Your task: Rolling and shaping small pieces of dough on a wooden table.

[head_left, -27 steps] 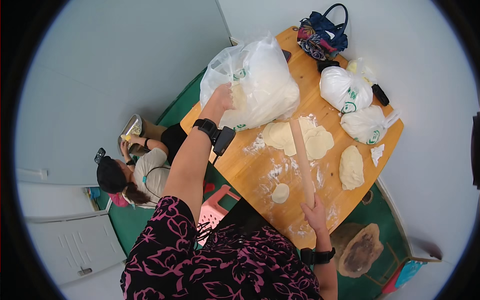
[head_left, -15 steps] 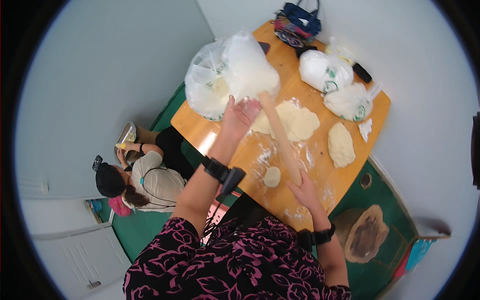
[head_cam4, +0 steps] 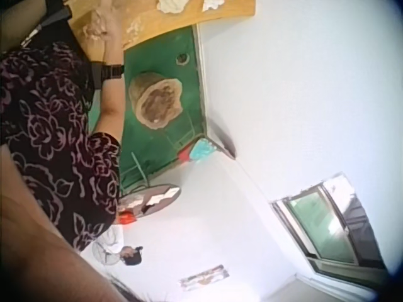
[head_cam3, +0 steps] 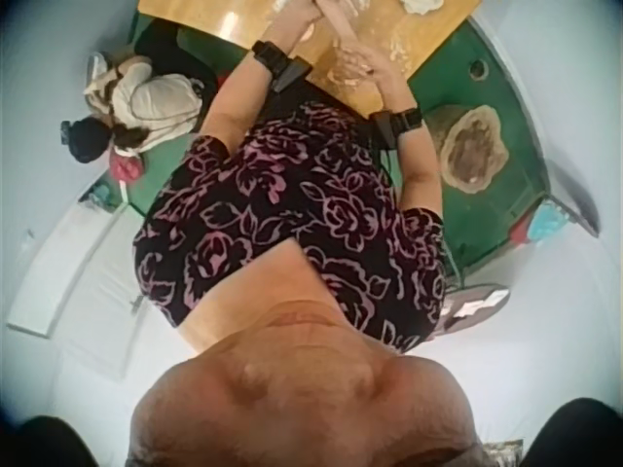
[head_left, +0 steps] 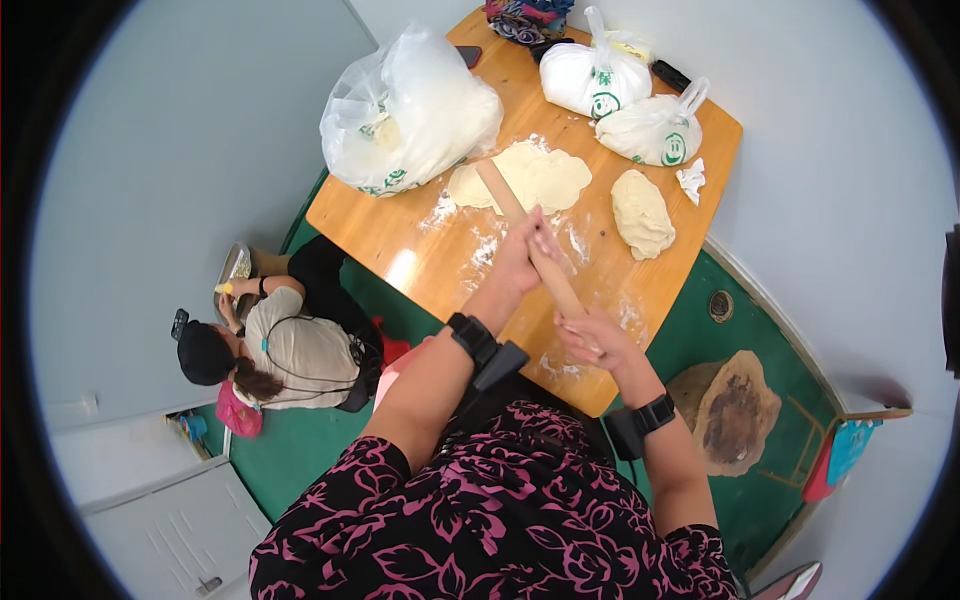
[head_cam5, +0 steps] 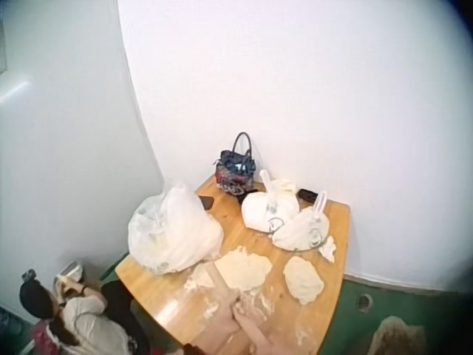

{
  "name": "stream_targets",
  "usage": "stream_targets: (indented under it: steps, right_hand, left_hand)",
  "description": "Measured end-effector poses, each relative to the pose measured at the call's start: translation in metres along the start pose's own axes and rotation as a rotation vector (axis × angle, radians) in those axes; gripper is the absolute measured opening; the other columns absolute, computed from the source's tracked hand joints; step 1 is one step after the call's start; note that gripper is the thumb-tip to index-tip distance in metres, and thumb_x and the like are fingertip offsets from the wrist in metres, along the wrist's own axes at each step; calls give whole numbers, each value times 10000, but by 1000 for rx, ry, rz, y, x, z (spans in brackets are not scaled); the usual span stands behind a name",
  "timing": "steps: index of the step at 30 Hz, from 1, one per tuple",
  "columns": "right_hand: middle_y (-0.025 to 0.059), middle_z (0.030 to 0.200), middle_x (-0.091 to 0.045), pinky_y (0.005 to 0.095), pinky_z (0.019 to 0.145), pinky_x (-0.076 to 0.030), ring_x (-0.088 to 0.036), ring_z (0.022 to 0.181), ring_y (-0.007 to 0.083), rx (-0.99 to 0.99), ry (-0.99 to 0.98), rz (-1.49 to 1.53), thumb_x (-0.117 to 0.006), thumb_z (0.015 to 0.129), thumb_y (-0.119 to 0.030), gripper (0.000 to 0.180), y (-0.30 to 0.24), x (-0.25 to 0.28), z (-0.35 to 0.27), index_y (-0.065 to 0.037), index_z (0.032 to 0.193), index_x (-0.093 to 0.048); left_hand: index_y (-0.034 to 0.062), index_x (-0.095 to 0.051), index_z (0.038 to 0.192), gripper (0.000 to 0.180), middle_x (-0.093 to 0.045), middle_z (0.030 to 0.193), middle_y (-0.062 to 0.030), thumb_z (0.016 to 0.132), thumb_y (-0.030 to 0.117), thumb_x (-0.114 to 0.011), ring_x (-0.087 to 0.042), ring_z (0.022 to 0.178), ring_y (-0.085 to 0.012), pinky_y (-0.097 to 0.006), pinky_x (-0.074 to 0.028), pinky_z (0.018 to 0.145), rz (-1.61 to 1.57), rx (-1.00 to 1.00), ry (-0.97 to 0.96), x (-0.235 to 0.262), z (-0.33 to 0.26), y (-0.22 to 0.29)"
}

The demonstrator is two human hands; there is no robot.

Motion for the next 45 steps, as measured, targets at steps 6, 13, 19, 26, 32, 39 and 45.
stream_targets:
  steps: [6, 13, 19, 26, 32, 39, 45]
  right_hand:
    - [8, 560, -441, 240, 350, -320, -400, 342, 106, -99, -221, 422, -535, 818, -182, 206, 14, -16, -12, -40, 959, -487]
    - [150, 640, -558, 345, 390, -422, -527, 412, 269, 283, 721, -1623, -554, 761, -177, 332, -27, 17, -12, -33, 1046, -465]
    - [176, 647, -543, 375, 403, -427, -552, 456, 283, 396, 665, -1794, -572, 730, -163, 340, -32, -11, -15, -15, 1017, -465]
    - [165, 665, -521, 355, 474, -438, -545, 508, 261, -210, 27, -319, -571, 710, -164, 287, 14, 7, -19, -4, 927, -476]
    - [212, 757, -554, 417, 611, -440, -559, 690, 360, -17, 385, -967, -568, 755, -184, 288, 7, 17, 8, 9, 938, -457]
    - [255, 803, -566, 439, 619, -441, -561, 744, 397, 158, 893, -1010, -599, 758, -244, 356, -8, 50, -7, -4, 994, -480]
    - [213, 731, -575, 378, 580, -443, -583, 667, 322, 156, 990, -809, -614, 752, -202, 326, 12, 71, -36, 0, 980, -500]
  left_hand:
    - [152, -432, 633, 270, -370, 496, 50, 830, 264, -580, -378, 438, -84, -234, -356, 450, -331, -54, -431, -14, 14, 34]
    - [69, -455, 642, 157, -439, 567, -48, 770, 97, -541, -436, 484, -161, -270, -365, 441, 420, -238, 382, 35, -16, -55]
    - [80, -439, 661, 182, -427, 561, -24, 782, 109, -572, -410, 459, -141, -279, -380, 431, 321, -226, 507, 40, -19, -33]
    - [117, -409, 654, 244, -380, 511, 1, 839, 184, -554, -408, 459, -120, -274, -386, 434, -25, -194, 56, 41, 10, 42]
    - [86, -475, 733, 186, -475, 596, -38, 826, 213, -573, -474, 530, -154, -292, -424, 522, 287, -362, 494, 78, 17, 55]
    - [38, -542, 857, 289, -543, 745, -81, 764, 291, -646, -532, 740, -226, -377, -442, 687, 801, -232, 180, 82, -2, 33]
    - [61, -573, 820, 295, -512, 940, -131, 656, 280, -684, -476, 937, -310, -396, -414, 758, 1831, -413, 451, 115, -20, 53]
Point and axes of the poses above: each hand's wrist, its own z-axis towards the middle knuckle, its own x-axis out of the back of the hand, y = z × x, the point moved 8 cm from there along z, towards the middle knuckle
